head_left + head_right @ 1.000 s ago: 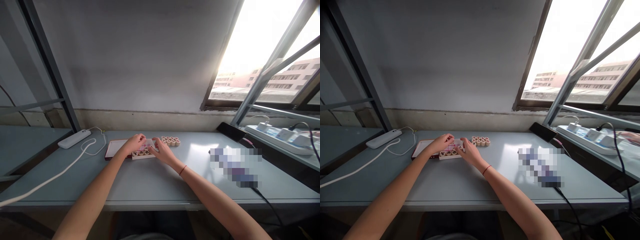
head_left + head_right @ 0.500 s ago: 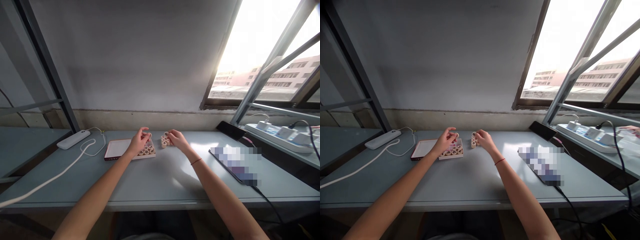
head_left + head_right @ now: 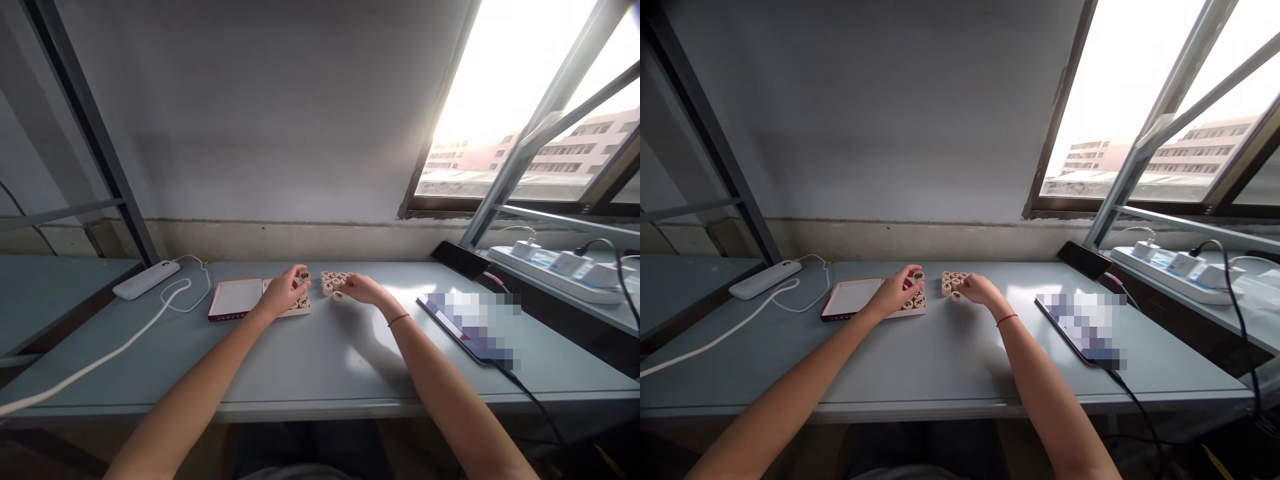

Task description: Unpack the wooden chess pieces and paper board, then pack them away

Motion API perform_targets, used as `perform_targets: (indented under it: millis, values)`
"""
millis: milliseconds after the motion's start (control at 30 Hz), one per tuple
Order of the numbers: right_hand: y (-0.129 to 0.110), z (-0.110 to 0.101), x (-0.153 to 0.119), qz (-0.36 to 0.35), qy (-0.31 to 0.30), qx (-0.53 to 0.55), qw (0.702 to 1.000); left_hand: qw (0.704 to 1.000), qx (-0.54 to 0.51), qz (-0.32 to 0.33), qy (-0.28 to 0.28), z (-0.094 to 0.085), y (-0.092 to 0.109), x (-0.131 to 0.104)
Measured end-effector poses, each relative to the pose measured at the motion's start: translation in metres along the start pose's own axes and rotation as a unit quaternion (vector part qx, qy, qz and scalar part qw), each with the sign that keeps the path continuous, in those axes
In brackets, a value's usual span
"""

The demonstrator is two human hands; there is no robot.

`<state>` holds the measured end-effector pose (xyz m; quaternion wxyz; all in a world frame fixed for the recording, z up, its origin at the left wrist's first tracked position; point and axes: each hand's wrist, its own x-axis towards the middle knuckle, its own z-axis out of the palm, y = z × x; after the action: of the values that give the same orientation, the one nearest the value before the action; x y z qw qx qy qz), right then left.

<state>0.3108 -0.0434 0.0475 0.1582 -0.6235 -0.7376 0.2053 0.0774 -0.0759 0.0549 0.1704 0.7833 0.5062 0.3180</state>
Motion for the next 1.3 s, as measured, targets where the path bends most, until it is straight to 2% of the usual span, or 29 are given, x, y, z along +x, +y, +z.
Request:
perform_targets:
  millis: [67, 167, 267, 333, 433, 533, 633, 900, 1100, 1300]
  values:
    - [-0.011, 0.0, -0.006, -0.062, 0.013, 0.052, 0.997, 0.999, 0.041, 0.031, -0.019, 0.003, 0.005, -0.003]
    - [-0.032, 0.002, -0.017, -0.147, -0.047, 0.155, 0.976, 0.996, 0.061, 0.058, -0.039, 0.006, 0.01, -0.008]
    - [-0.043, 0.004, -0.022, -0.185, -0.091, 0.201, 0.958, 0.994, 0.067, 0.071, -0.044, 0.008, 0.012, -0.009]
    - [-0.038, 0.004, -0.019, -0.169, -0.086, 0.216, 0.958, 0.994, 0.066, 0.074, -0.045, 0.008, 0.01, -0.008]
    - [-0.017, 0.0, -0.01, -0.086, -0.07, 0.2, 0.974, 0.995, 0.067, 0.068, -0.039, 0.008, 0.005, -0.006]
    - [0.002, -0.003, -0.001, -0.002, -0.093, 0.156, 0.983, 0.995, 0.079, 0.06, -0.034, 0.006, 0.002, -0.005]
    - [0.01, -0.002, 0.003, 0.039, -0.123, 0.137, 0.982, 0.994, 0.089, 0.058, -0.033, 0.006, 0.0, -0.004]
    - [0.016, 0.003, 0.005, 0.011, -0.14, 0.088, 0.986, 0.993, 0.097, 0.064, -0.033, 0.007, -0.001, -0.004]
    - [0.007, 0.018, 0.009, -0.042, -0.047, -0.091, 0.994, 0.992, 0.102, 0.069, -0.031, 0.007, -0.002, -0.004]
    - [0.004, 0.027, 0.012, -0.005, -0.008, -0.126, 0.992, 0.992, 0.107, 0.055, -0.041, 0.007, -0.003, -0.004]
